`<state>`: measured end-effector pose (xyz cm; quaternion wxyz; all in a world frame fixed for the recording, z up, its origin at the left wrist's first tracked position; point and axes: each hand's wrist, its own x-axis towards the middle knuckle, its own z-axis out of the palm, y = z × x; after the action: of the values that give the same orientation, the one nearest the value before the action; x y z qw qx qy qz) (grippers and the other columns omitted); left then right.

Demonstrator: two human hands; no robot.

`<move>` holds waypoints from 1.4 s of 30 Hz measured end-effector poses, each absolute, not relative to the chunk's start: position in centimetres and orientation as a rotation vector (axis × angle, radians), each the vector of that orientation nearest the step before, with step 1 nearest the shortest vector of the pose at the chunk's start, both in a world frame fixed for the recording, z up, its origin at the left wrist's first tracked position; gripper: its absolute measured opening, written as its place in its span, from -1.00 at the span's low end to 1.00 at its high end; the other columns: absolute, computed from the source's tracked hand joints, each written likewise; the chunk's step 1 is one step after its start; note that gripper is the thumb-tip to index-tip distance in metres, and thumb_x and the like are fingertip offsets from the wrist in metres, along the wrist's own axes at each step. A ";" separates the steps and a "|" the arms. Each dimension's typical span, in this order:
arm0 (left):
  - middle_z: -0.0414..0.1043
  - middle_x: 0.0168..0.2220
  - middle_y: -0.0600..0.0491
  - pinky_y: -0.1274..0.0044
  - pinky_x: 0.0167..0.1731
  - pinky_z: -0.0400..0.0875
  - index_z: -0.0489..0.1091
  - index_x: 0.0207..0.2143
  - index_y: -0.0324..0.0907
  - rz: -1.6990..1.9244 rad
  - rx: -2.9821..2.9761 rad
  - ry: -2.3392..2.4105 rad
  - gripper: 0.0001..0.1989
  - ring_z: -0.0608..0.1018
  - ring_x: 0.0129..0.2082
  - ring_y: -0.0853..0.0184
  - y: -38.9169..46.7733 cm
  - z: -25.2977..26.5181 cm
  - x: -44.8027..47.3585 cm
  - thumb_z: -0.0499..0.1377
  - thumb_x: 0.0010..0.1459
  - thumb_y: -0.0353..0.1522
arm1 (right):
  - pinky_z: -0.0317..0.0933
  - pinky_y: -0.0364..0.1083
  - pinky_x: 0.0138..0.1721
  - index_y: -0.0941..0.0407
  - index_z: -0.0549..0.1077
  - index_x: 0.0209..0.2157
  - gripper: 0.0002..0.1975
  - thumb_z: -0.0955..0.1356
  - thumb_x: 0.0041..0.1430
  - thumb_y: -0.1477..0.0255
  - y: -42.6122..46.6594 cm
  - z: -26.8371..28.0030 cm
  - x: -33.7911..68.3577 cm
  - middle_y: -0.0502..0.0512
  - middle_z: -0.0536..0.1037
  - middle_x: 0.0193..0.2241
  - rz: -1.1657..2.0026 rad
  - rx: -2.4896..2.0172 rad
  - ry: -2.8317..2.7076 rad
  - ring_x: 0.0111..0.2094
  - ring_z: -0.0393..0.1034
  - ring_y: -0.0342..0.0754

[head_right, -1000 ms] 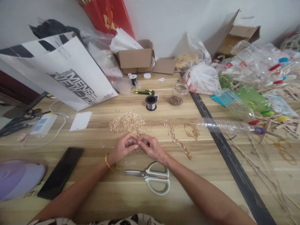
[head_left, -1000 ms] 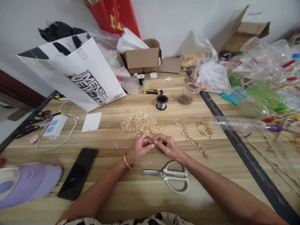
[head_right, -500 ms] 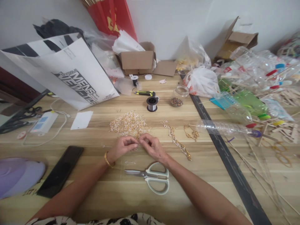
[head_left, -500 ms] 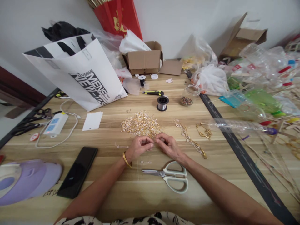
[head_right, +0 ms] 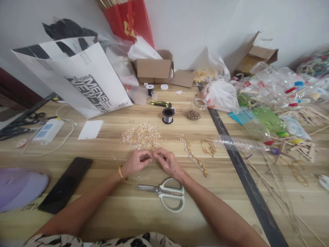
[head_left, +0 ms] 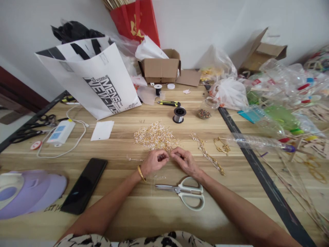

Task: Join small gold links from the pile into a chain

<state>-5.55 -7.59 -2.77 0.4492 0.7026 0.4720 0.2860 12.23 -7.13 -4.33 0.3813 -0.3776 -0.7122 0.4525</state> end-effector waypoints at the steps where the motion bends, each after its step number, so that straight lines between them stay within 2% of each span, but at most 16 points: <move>1: 0.34 -0.56 0.09 0.65 -0.55 0.23 0.38 -0.46 -0.29 0.708 1.742 1.165 -0.91 0.33 -0.57 0.48 -7.6 -2.8 -5.6 0.12 0.00 -0.43 | 0.02 -0.19 -0.50 0.16 0.38 -0.39 -0.78 0.24 0.21 0.31 -7.1 -4.3 12.2 -0.03 0.33 -0.55 1.154 -0.957 -1.822 -0.54 0.13 -0.19; 8: 0.37 -0.52 0.06 0.63 -0.49 0.27 0.39 -0.44 -0.30 0.745 1.718 1.160 -0.90 0.37 -0.52 0.45 -7.6 -2.9 -5.5 0.11 0.02 -0.43 | 0.04 -0.20 -0.50 0.16 0.40 -0.39 -0.75 0.24 0.21 0.29 -7.1 -4.5 12.2 -0.02 0.33 -0.56 1.135 -0.963 -1.843 -0.53 0.16 -0.17; 26: 0.30 -0.55 0.10 0.63 -0.53 0.21 0.31 -0.46 -0.28 0.752 1.686 1.124 -0.91 0.32 -0.55 0.46 -7.5 -3.0 -5.5 0.07 0.05 -0.43 | 0.10 -0.18 -0.44 0.16 0.41 -0.38 -0.75 0.24 0.21 0.28 -6.9 -4.5 12.2 0.01 0.38 -0.52 1.170 -0.971 -1.863 -0.49 0.21 -0.15; 35: 0.28 -0.56 0.13 0.63 -0.51 0.21 0.32 -0.47 -0.27 0.731 1.685 1.102 -0.89 0.31 -0.55 0.47 -7.5 -2.7 -5.6 0.11 0.06 -0.38 | 0.02 -0.20 -0.51 0.17 0.39 -0.40 -0.74 0.26 0.19 0.26 -6.9 -4.5 12.2 -0.04 0.30 -0.58 1.209 -1.024 -1.773 -0.55 0.11 -0.19; 42: 0.27 -0.53 0.13 0.62 -0.51 0.25 0.26 -0.43 -0.24 0.765 1.640 1.104 -0.86 0.36 -0.55 0.47 -7.5 -2.8 -5.7 0.07 0.12 -0.34 | -0.07 -0.21 -0.58 0.18 0.40 -0.31 -0.75 0.32 0.13 0.25 -6.7 -4.8 12.3 -0.14 0.12 -0.67 1.271 -1.068 -1.793 -0.61 -0.01 -0.22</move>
<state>-5.71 -7.47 -2.79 0.4890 0.6748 0.4543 0.3149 12.29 -6.69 -4.75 0.3418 -0.4109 -0.6896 0.4887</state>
